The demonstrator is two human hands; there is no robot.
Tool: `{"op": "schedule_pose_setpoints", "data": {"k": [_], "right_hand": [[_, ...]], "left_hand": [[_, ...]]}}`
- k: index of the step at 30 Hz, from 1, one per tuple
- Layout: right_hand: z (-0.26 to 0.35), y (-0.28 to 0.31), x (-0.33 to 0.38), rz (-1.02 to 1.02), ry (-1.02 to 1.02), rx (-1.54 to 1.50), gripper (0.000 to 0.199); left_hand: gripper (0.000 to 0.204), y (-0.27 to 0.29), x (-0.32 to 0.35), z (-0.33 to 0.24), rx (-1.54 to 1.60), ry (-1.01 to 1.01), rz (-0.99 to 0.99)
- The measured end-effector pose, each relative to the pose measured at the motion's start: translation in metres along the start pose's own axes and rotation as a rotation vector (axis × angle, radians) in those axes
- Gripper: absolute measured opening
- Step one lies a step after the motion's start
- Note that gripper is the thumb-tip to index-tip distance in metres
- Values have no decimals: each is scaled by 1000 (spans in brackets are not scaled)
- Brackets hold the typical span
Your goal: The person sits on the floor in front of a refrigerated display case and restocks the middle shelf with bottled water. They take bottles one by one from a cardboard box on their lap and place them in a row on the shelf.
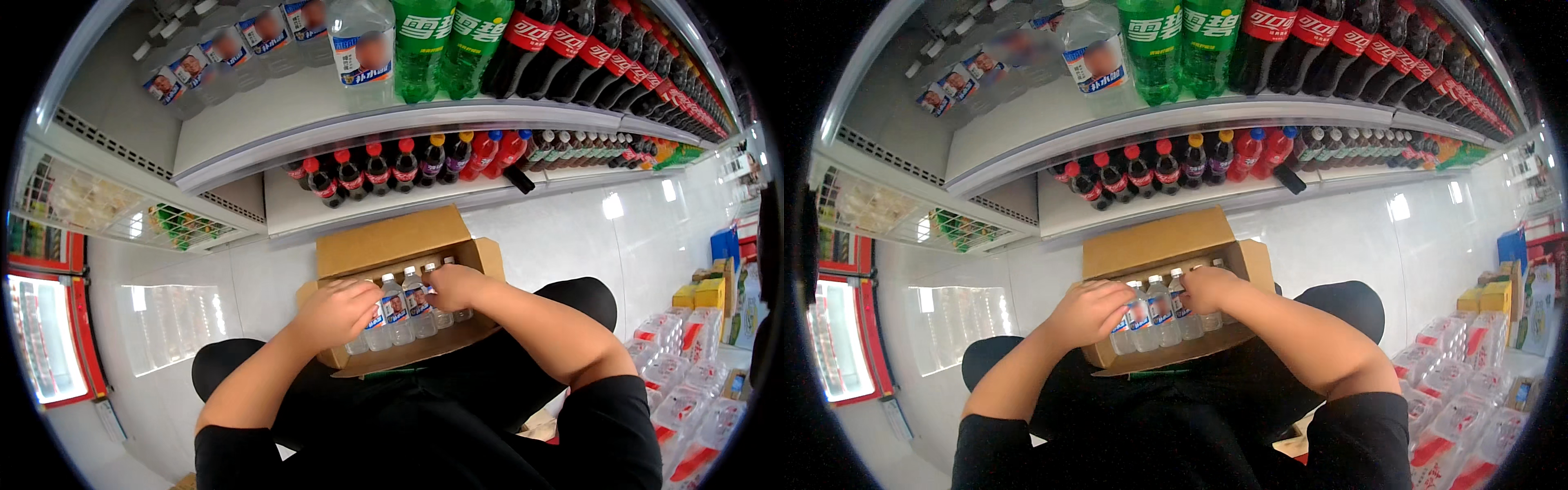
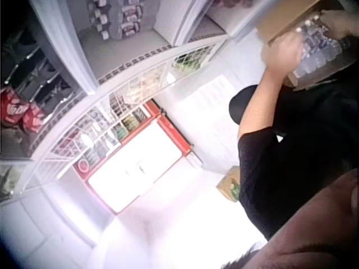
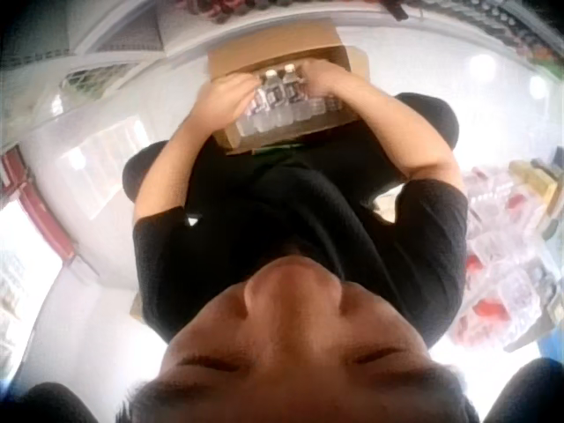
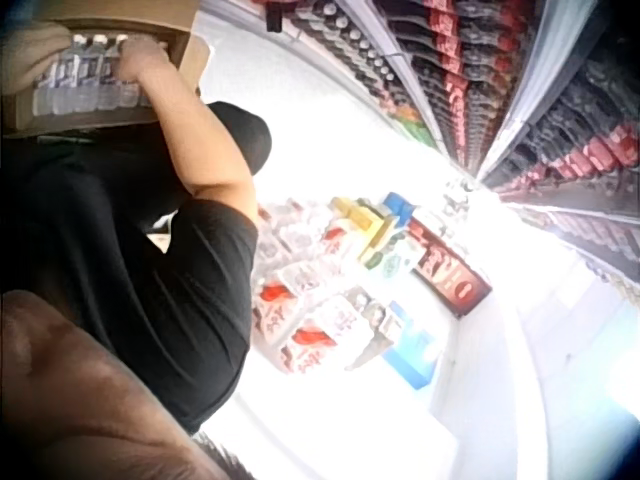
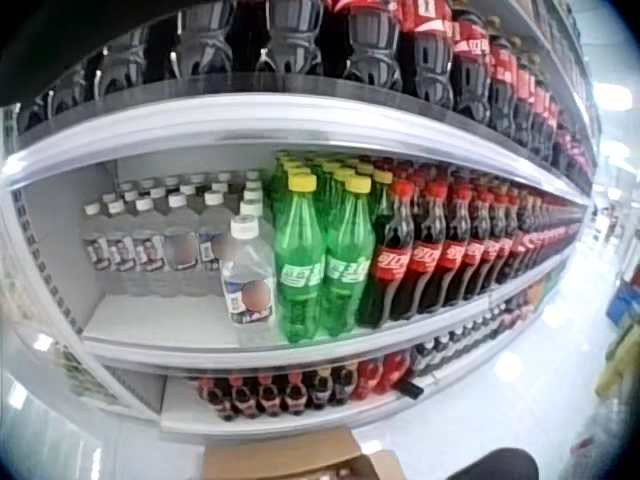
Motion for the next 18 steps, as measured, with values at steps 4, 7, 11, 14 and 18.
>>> {"op": "schedule_pose_setpoints", "data": {"k": [4, 7, 11, 14, 18], "right_hand": [[-6, -49, -27, 72, 17, 181, 40], [-17, -75, -48, 191, 38, 125, 54], [-23, -93, -58, 271, 39, 137, 75], [-36, -126, -75, 259, 114, 135, 84], [-43, -147, -89, 266, 130, 122, 86]], "left_hand": [[27, -2, 10, 20, -81, 22, 35], [24, -2, 11, 29, -170, 15, 107], [22, 2, 10, 28, -178, 45, 141], [21, 2, 15, 27, -182, 43, 140], [21, -5, 19, 32, -198, 57, 218]]}}
Point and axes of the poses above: each hand's wrist, its own x-axis away from the middle knuckle, its own y-axis out of the back of the hand, z = x × y, the point moved 2 cm from there along -x, towards the middle knuckle, and after that the axes turned 7 degrees about -z, right-handed, at the moved point
